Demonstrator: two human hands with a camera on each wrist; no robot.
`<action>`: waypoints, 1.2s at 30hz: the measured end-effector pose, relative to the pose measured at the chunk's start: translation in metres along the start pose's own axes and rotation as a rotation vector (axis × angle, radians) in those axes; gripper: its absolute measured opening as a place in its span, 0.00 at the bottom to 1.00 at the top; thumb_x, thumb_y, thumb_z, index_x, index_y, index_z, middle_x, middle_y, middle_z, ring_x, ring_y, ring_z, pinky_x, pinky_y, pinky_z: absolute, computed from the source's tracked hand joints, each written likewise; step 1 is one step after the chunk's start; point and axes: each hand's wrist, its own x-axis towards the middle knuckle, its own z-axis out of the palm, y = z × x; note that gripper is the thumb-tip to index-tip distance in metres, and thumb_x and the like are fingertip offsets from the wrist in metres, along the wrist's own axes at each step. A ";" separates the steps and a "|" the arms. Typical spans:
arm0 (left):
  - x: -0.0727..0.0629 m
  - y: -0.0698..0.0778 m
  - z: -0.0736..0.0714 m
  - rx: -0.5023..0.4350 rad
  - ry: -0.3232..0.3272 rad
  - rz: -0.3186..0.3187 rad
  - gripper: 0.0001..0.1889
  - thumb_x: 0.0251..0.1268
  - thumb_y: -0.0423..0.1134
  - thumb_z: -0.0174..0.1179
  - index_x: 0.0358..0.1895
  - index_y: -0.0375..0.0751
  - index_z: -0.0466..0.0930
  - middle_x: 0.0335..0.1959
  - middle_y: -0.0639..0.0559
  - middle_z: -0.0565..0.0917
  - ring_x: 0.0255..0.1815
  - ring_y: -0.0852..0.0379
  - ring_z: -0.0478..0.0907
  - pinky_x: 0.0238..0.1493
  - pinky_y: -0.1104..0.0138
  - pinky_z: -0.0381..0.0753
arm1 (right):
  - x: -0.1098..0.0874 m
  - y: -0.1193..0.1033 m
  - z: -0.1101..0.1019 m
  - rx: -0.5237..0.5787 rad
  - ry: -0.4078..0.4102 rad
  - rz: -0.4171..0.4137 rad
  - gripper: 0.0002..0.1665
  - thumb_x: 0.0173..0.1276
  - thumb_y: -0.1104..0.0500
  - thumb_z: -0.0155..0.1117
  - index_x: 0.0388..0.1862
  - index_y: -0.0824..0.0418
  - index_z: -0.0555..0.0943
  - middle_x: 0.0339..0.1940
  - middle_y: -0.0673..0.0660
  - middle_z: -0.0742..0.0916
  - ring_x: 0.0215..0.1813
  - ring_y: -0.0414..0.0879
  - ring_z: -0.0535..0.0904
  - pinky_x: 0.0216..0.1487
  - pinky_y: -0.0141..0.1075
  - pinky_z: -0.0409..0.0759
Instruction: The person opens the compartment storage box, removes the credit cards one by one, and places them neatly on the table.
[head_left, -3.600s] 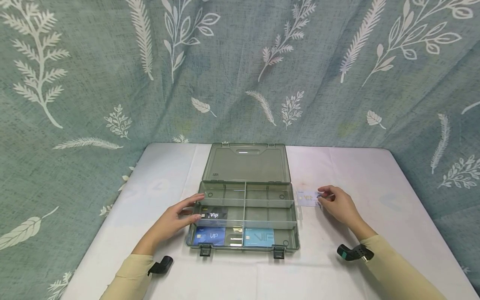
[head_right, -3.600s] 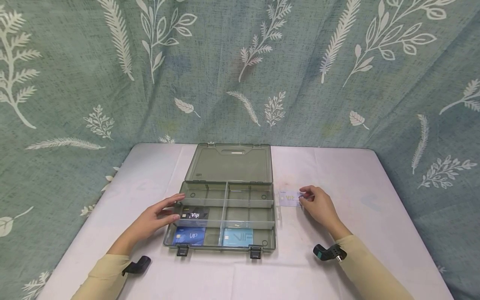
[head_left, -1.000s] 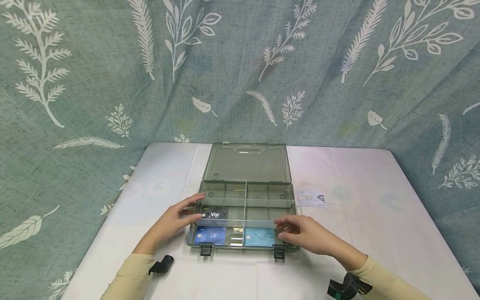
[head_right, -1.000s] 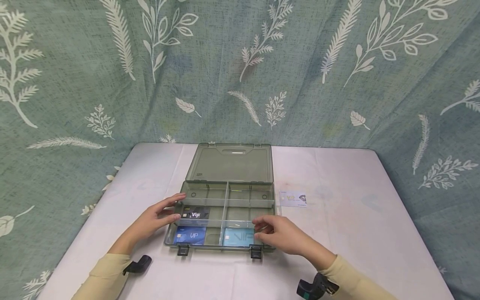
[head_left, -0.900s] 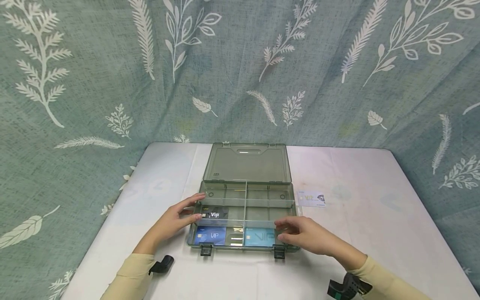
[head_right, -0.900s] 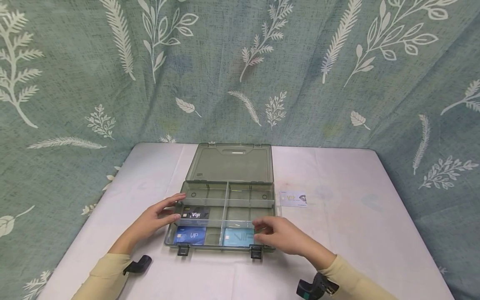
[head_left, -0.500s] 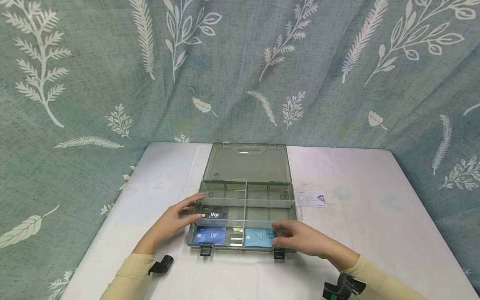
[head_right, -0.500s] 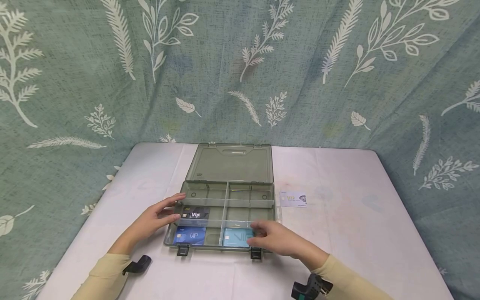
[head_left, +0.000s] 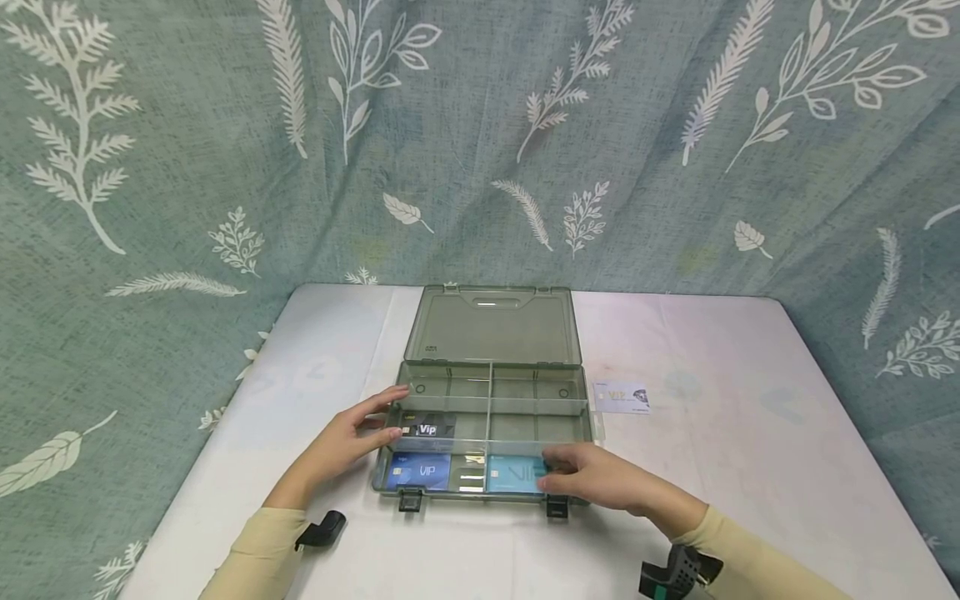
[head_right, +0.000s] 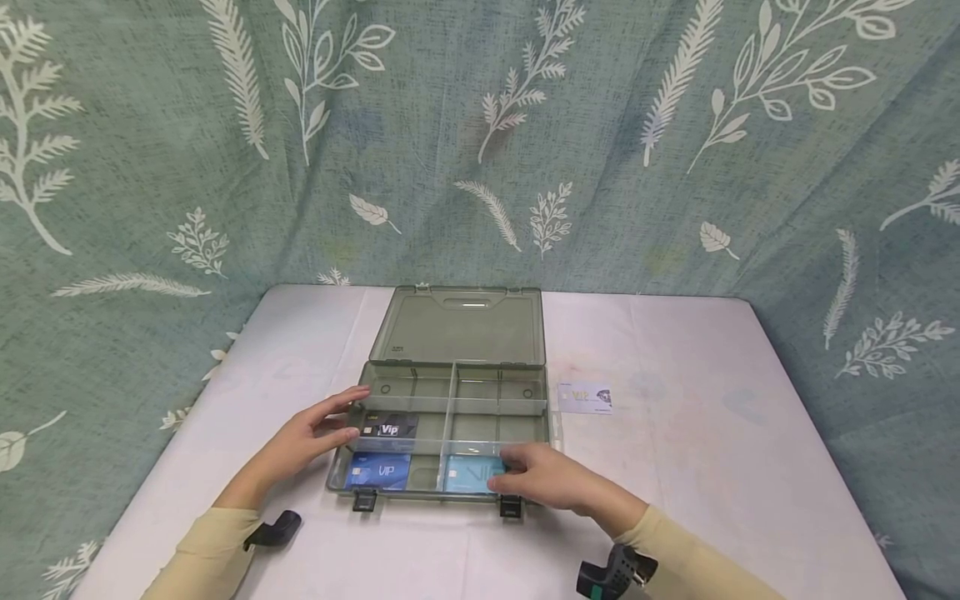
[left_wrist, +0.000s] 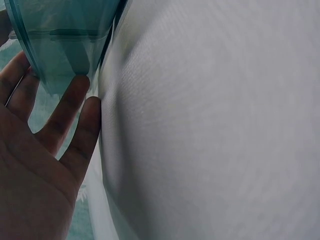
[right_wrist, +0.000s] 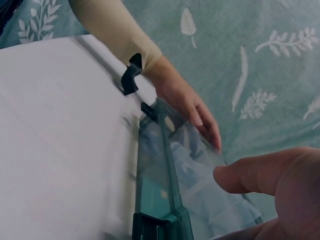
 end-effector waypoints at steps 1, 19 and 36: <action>0.000 0.001 0.000 0.000 0.000 0.001 0.31 0.72 0.41 0.65 0.75 0.44 0.69 0.78 0.53 0.66 0.74 0.45 0.67 0.66 0.47 0.77 | 0.000 0.000 0.000 0.001 0.002 0.001 0.41 0.73 0.52 0.65 0.71 0.81 0.66 0.68 0.75 0.75 0.66 0.63 0.76 0.64 0.57 0.78; 0.001 -0.001 0.000 0.007 -0.002 0.004 0.30 0.72 0.41 0.65 0.75 0.44 0.69 0.78 0.52 0.65 0.75 0.45 0.66 0.66 0.47 0.77 | -0.006 0.002 -0.003 0.065 -0.011 -0.034 0.41 0.75 0.53 0.64 0.73 0.80 0.63 0.70 0.75 0.74 0.69 0.66 0.73 0.65 0.55 0.78; 0.000 -0.002 0.001 0.001 -0.001 -0.015 0.31 0.72 0.42 0.65 0.75 0.46 0.68 0.79 0.52 0.64 0.74 0.44 0.67 0.67 0.46 0.76 | -0.012 -0.010 -0.009 0.013 0.026 -0.180 0.35 0.77 0.54 0.62 0.71 0.78 0.68 0.68 0.71 0.77 0.68 0.61 0.76 0.64 0.46 0.81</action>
